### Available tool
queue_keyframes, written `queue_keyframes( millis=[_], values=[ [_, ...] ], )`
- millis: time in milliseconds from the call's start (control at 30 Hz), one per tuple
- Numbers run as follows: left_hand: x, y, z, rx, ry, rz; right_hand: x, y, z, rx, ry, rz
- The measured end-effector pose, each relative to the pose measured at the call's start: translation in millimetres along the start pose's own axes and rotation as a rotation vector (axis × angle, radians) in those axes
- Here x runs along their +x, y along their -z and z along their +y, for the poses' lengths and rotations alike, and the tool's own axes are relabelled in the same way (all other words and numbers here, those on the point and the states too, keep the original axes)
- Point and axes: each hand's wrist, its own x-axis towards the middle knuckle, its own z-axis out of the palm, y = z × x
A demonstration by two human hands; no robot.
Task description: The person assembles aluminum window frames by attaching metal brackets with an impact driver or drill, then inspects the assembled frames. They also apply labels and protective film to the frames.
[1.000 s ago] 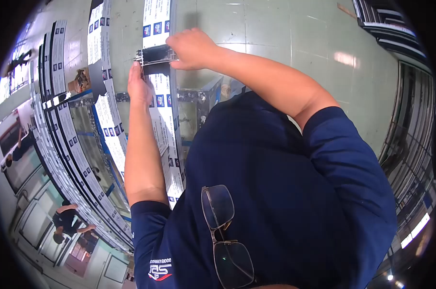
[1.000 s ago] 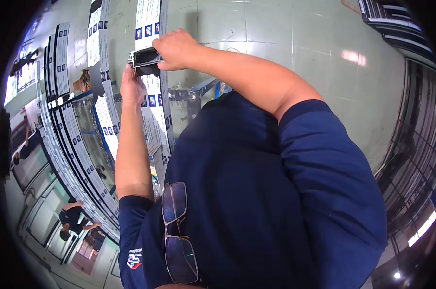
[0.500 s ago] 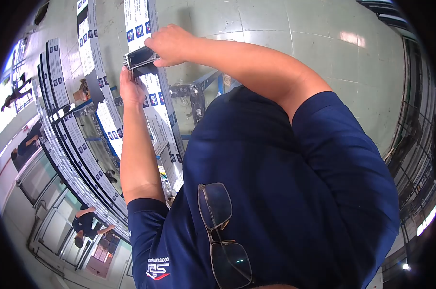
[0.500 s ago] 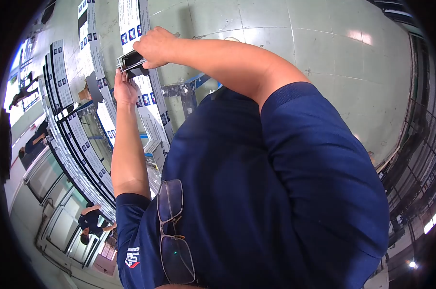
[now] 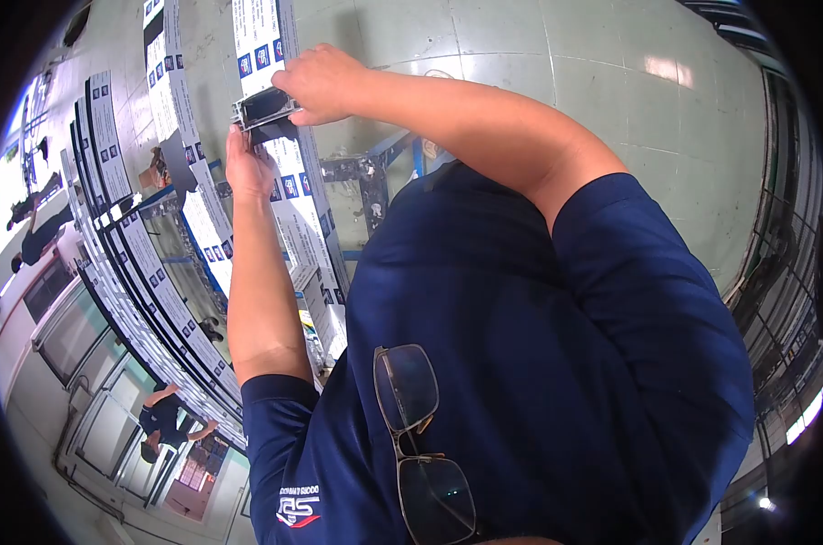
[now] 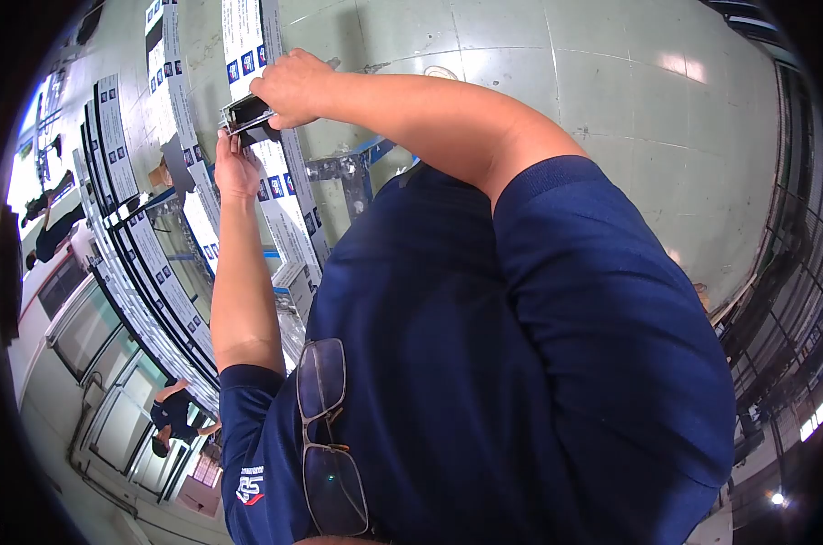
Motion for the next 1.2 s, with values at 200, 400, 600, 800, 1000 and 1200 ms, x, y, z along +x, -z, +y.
queue_keyframes(
  millis=[200,400,600,800,1000,1200],
  values=[
    [-7.2,-5.8,4.7,0.027,0.007,-0.013,-3.6,-5.7,-2.5,0.011,-0.019,0.062],
    [-10.3,-8.4,6.4,0.025,0.027,-0.014,-1.5,1.5,-0.7,0.009,-0.025,0.009],
    [-6.1,-7.7,3.8,0.061,0.015,0.019,-2.3,0.9,1.2,0.103,-0.027,0.059],
    [10.4,6.4,-11.5,-0.031,0.016,0.022,-9.8,-3.9,5.8,0.254,-0.064,0.076],
    [-0.5,-2.3,-3.8,-0.066,-0.021,-0.008,-10.1,3.1,4.1,0.39,0.022,0.281],
    [-4.6,-5.4,-1.5,-0.06,-0.019,-0.011,-9.9,3.0,3.9,0.372,0.021,0.293]
  ],
)
